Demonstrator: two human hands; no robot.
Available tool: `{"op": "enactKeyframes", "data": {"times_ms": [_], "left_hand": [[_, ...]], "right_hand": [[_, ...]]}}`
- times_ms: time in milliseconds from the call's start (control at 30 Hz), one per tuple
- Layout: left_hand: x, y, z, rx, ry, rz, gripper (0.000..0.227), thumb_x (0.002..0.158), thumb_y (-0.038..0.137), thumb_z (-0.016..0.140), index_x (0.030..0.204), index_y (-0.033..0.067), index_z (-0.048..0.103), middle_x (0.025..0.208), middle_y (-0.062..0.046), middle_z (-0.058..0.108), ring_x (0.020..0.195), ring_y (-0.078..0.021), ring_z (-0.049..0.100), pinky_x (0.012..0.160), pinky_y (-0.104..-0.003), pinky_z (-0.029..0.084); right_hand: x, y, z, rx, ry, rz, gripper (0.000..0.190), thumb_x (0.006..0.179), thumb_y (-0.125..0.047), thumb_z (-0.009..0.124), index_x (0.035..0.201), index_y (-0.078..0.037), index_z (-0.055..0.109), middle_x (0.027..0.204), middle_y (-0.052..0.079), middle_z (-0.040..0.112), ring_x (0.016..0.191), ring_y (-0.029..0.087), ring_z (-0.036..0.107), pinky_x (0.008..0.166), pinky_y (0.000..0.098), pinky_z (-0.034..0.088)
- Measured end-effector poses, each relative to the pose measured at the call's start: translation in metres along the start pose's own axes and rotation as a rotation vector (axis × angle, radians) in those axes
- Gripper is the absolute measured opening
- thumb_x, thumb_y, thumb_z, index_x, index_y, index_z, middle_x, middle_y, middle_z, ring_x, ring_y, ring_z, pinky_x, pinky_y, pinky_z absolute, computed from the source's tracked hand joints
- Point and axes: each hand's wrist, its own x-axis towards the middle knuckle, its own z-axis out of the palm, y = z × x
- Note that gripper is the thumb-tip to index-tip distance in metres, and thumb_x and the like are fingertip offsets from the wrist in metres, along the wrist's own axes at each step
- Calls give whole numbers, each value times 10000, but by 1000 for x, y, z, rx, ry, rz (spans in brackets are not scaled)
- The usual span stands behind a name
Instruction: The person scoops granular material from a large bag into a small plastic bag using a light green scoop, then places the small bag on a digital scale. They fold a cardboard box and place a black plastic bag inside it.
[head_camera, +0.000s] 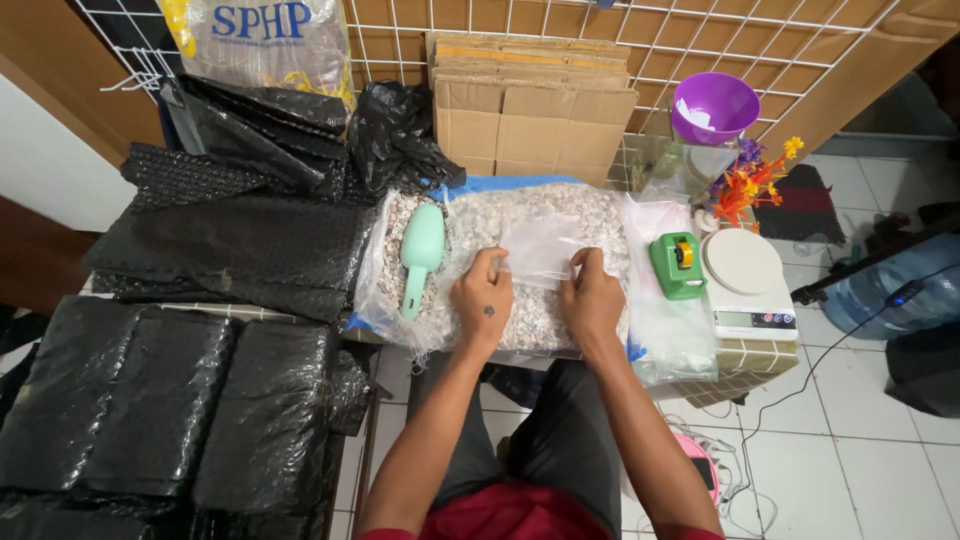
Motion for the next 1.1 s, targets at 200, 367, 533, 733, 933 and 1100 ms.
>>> {"op": "enactKeyframes", "data": {"times_ms": [200, 367, 533, 733, 933, 1100], "left_hand": [[6, -5, -1, 111, -61, 78, 148, 834, 198, 673, 962, 271, 688, 479, 34, 522, 550, -292, 667, 607, -471, 573], [11, 2, -13, 129, -87, 88, 126, 852, 209, 683, 956, 281, 677, 491, 54, 514, 555, -261, 671, 616, -441, 575], [17, 15, -16, 71, -114, -26, 96, 855, 203, 649, 926, 265, 665, 483, 35, 481, 583, -286, 668, 662, -458, 570], [31, 13, -24, -67, -71, -231, 136, 783, 181, 655, 869, 285, 646, 519, 43, 551, 632, -239, 683, 718, -396, 563], [30, 12, -30, -95, -106, -191, 212, 737, 49, 574, 841, 226, 630, 522, 22, 432, 616, -252, 612, 726, -419, 555], [27, 6, -26, -13, -143, 169, 207, 788, -15, 620, 822, 182, 566, 856, 5, 539, 887, -307, 664, 745, -503, 576]], "right_hand": [[5, -12, -24, 33, -84, -91, 431, 794, -321, 799, 1116, -250, 521, 851, 62, 640, 737, 441, 697, 681, 583, 566], [13, -15, -30, 57, -70, -123, 312, 849, -227, 743, 1090, -241, 546, 885, 29, 543, 758, 410, 688, 687, 553, 577], [14, -15, -27, 135, -58, -35, 178, 930, -196, 663, 1057, -244, 547, 756, 23, 514, 732, 361, 674, 685, 503, 557], [4, -19, -30, 11, -306, -225, 415, 853, -220, 732, 1212, -220, 523, 802, 109, 621, 814, 429, 702, 743, 590, 561], [5, -35, -39, 25, -152, -767, 227, 978, -145, 552, 1159, -278, 578, 1288, 94, 537, 882, 299, 665, 651, 434, 554], [21, -41, -48, -88, 10, -856, 228, 948, -73, 562, 1055, -234, 683, 1360, 108, 559, 864, 266, 620, 679, 390, 473]]}}
